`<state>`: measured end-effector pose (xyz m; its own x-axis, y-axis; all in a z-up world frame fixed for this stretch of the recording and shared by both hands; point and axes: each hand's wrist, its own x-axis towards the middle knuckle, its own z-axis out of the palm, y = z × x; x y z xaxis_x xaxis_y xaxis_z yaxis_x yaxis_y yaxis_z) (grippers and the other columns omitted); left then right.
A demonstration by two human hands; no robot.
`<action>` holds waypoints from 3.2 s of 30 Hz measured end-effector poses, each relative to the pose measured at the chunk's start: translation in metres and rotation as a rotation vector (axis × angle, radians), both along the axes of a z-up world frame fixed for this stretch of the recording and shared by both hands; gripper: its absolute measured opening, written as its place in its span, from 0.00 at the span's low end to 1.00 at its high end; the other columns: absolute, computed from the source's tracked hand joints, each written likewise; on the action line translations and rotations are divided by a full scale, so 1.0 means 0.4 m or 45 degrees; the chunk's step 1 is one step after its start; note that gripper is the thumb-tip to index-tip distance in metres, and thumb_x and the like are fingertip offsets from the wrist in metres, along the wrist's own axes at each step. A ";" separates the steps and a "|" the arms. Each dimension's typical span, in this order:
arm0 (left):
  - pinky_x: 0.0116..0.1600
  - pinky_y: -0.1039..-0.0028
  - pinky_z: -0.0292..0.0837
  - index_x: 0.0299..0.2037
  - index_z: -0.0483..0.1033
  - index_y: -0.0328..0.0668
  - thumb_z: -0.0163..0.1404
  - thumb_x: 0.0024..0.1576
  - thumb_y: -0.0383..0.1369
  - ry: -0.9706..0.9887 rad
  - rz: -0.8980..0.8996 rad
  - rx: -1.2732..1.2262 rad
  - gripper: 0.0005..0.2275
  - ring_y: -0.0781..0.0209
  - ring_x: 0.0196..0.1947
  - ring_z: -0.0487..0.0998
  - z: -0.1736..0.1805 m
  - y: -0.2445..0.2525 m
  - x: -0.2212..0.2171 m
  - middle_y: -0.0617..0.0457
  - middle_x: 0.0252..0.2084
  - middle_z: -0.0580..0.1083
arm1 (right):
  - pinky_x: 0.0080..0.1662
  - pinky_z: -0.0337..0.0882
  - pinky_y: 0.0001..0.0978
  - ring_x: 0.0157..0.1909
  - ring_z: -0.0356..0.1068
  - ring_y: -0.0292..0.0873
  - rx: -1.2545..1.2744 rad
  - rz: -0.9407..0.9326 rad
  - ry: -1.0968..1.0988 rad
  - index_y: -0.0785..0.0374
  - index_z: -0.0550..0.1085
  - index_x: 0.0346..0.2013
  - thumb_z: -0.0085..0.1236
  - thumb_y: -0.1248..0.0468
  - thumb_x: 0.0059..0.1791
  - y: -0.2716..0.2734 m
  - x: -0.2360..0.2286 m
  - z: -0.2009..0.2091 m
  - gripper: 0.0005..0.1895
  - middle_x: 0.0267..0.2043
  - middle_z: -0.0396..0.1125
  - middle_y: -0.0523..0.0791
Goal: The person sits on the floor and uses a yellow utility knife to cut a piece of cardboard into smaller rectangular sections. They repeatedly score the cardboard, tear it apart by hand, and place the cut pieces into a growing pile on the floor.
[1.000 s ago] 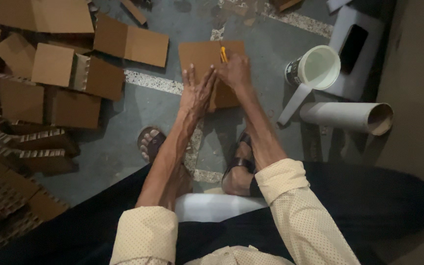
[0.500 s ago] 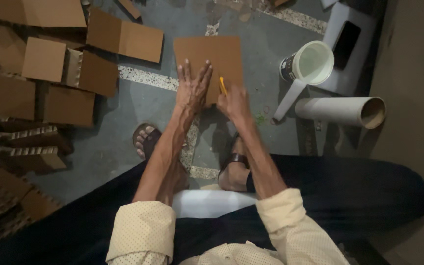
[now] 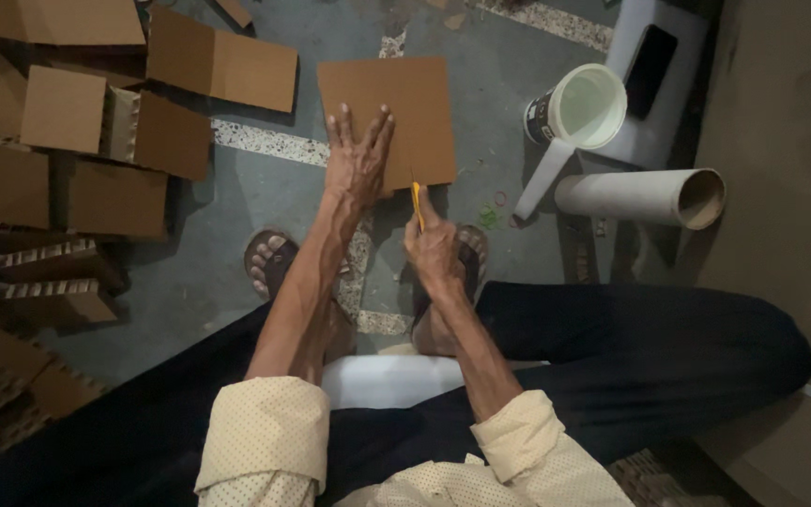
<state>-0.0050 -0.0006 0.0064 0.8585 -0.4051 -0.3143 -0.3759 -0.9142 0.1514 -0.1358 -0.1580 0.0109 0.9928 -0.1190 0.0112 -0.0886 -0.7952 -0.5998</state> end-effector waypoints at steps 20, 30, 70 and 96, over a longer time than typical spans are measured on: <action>0.74 0.36 0.40 0.77 0.50 0.44 0.69 0.34 0.54 -0.201 0.072 -0.184 0.59 0.25 0.75 0.46 -0.072 0.007 -0.020 0.40 0.79 0.46 | 0.31 0.72 0.47 0.28 0.73 0.59 -0.179 0.115 0.163 0.65 0.71 0.61 0.56 0.63 0.48 -0.031 -0.055 0.060 0.26 0.28 0.70 0.60; 0.73 0.37 0.40 0.76 0.51 0.41 0.56 0.55 0.45 -0.596 0.066 -0.034 0.41 0.27 0.75 0.48 -0.173 -0.008 -0.003 0.44 0.80 0.46 | 0.42 0.74 0.52 0.43 0.74 0.65 0.051 -0.049 0.150 0.62 0.77 0.55 0.54 0.57 0.52 0.035 0.231 0.187 0.20 0.37 0.73 0.61; 0.75 0.37 0.36 0.77 0.46 0.37 0.54 0.54 0.45 -0.272 0.071 -0.070 0.43 0.26 0.76 0.41 -0.147 -0.003 -0.005 0.40 0.80 0.40 | 0.35 0.72 0.55 0.33 0.72 0.68 -0.123 0.221 -0.017 0.69 0.75 0.41 0.57 0.64 0.46 0.021 0.160 0.000 0.13 0.30 0.70 0.62; 0.72 0.32 0.36 0.77 0.47 0.61 0.69 0.40 0.46 -0.129 -0.039 -0.012 0.54 0.23 0.74 0.42 0.011 -0.004 -0.010 0.42 0.79 0.38 | 0.52 0.71 0.41 0.51 0.73 0.52 0.345 -0.444 0.051 0.68 0.77 0.52 0.59 0.49 0.52 -0.110 0.127 -0.138 0.25 0.53 0.72 0.54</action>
<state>-0.0090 -0.0023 0.0107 0.8729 -0.4342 -0.2227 -0.4175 -0.9007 0.1200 -0.0850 -0.2021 -0.0442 0.8918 -0.4402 -0.1045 -0.3512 -0.5280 -0.7732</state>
